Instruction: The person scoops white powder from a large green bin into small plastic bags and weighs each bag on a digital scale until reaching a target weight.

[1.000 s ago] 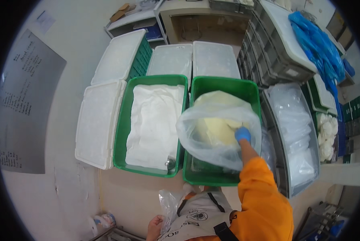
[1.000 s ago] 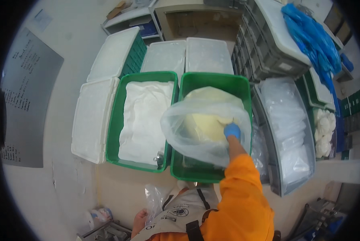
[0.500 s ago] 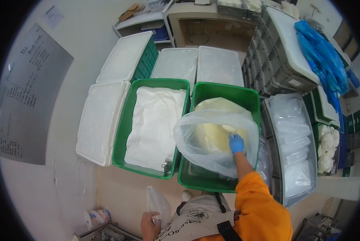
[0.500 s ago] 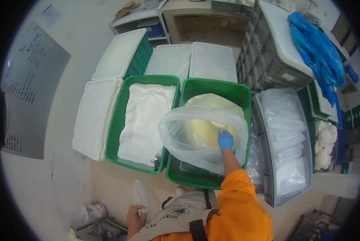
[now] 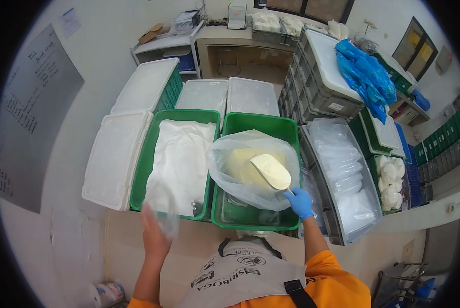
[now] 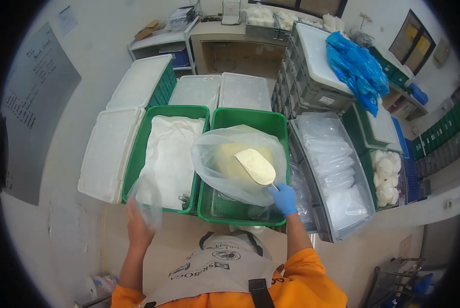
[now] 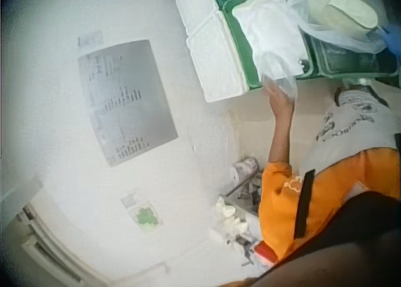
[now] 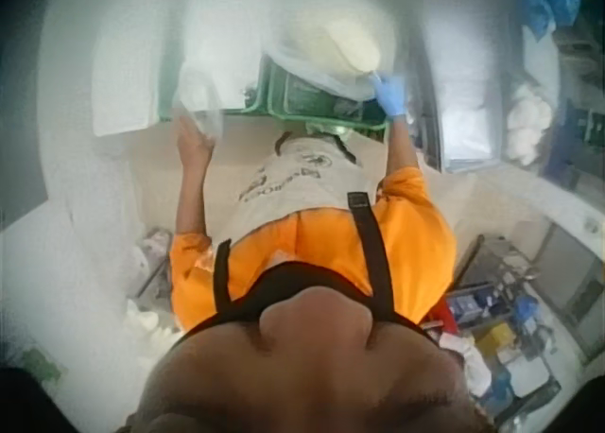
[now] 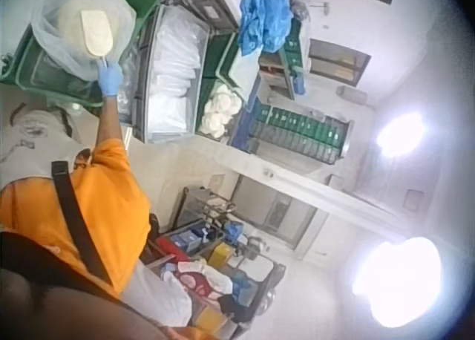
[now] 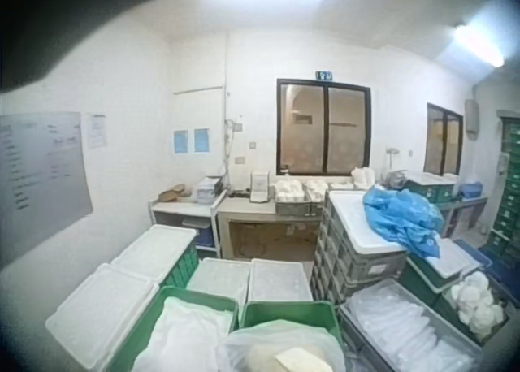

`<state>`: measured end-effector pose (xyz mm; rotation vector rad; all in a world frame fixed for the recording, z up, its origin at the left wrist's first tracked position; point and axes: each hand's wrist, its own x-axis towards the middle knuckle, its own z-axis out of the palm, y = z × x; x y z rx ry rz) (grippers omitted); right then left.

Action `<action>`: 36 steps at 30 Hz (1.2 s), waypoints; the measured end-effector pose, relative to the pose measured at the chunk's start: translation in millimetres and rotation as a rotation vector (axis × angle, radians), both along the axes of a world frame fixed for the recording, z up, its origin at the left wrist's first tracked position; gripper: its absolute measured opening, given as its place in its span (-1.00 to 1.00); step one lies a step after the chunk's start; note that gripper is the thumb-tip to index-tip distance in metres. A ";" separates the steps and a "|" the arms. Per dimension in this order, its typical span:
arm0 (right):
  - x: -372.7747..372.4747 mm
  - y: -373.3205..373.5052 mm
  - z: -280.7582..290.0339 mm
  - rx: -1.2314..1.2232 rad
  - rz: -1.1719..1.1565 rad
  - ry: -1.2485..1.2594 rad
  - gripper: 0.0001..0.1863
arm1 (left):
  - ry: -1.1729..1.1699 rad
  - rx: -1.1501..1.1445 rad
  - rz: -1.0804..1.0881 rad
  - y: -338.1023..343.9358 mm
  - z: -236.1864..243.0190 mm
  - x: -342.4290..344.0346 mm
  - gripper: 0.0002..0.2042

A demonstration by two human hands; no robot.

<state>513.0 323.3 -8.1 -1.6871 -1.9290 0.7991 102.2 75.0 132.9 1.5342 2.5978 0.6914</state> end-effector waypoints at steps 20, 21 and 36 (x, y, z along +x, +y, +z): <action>28.2 25.5 285.1 0.127 0.454 -0.303 -0.65 | 0.038 0.117 -0.709 237.2 28.1 90.4 -0.39; 8.7 28.5 291.3 0.199 0.488 -0.410 -0.66 | 0.009 0.129 -0.733 239.2 30.9 93.8 -0.38; -133.7 -10.8 419.3 0.588 0.762 -1.067 -0.85 | -0.960 0.048 -0.552 196.2 76.0 78.2 -0.14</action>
